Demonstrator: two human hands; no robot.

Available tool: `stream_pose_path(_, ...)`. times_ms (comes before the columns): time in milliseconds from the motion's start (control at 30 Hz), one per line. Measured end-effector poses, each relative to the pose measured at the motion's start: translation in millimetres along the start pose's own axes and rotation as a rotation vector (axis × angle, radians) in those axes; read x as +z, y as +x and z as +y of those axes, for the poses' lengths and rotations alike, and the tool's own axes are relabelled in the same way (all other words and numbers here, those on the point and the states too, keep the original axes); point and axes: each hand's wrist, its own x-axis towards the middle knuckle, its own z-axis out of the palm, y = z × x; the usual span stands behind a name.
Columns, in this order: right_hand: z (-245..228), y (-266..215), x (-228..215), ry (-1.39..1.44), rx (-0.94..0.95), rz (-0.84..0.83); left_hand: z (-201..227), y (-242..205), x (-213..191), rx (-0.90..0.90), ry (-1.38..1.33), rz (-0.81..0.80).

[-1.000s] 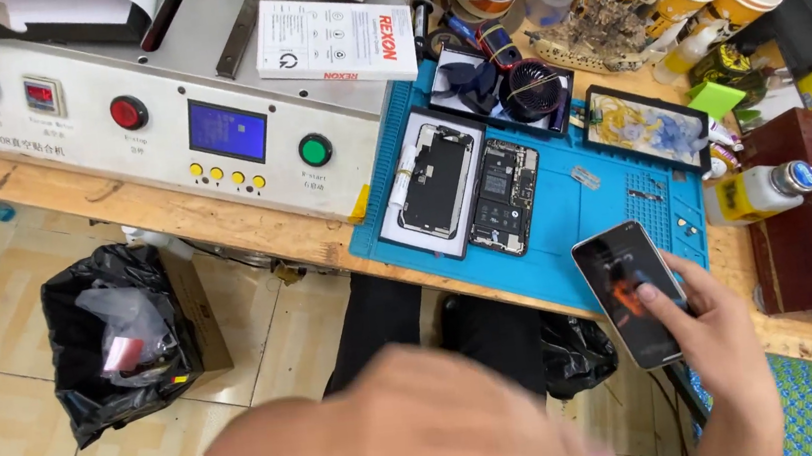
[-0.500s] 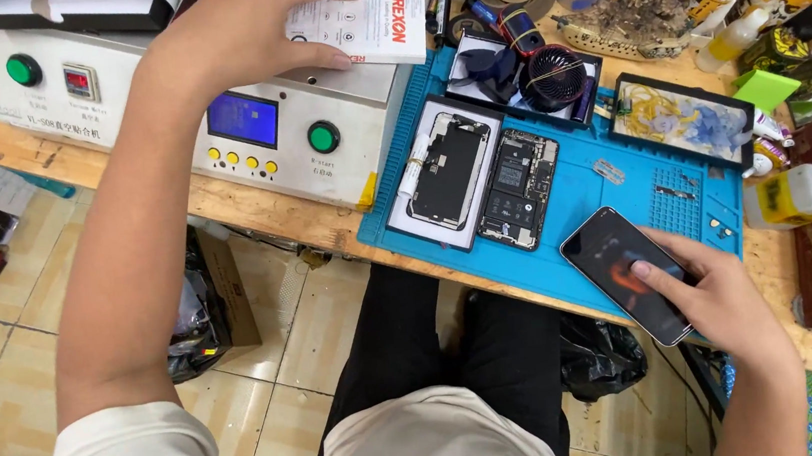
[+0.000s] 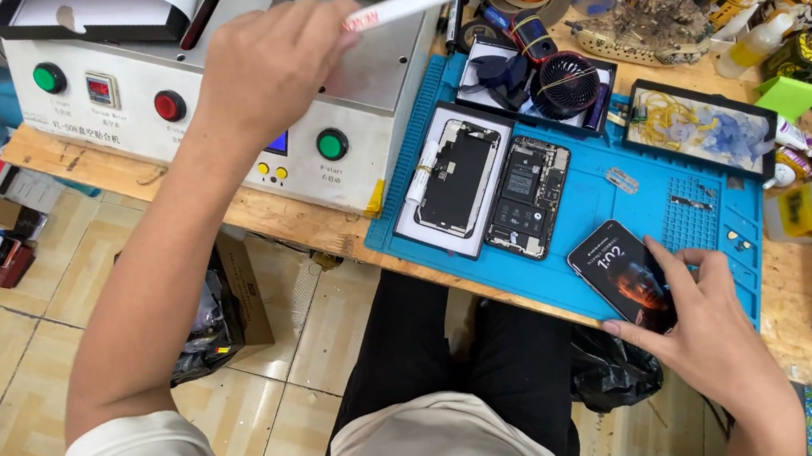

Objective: Disassembling a smartphone to access internal components using a screwdriver and prying tools.

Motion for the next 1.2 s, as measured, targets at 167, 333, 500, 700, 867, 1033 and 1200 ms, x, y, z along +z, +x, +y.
stream_pose_path(167,4.0,3.2,1.9,-0.006,0.028,-0.011,-0.8,8.5,-38.3,-0.611,-0.926,0.032)
stream_pose_path(333,15.2,5.2,10.0,-0.118,-0.025,0.012,6.9,15.3,-55.0,-1.058,-1.343,-0.06)
stream_pose_path(500,25.3,7.7,18.8,-0.135,-0.043,0.056,27.7,12.6,-63.0,-1.183,-1.648,0.061)
stream_pose_path(700,21.7,3.9,20.9,-0.143,-0.041,0.073,92.7,26.1,-111.4,-1.21,-1.853,0.2)
stream_pose_path(867,13.2,-1.5,13.0,-0.128,-0.021,0.039,121.1,36.3,-142.7,-1.21,-1.932,0.178)
stream_pose_path(1033,12.0,-3.2,14.5,-0.115,-0.062,0.062,130.3,40.5,-154.0,-1.197,-1.983,0.17)
stream_pose_path(1200,11.1,-2.5,12.9,-0.119,-0.048,0.049,132.5,40.0,-159.1,-1.197,-1.985,0.146)
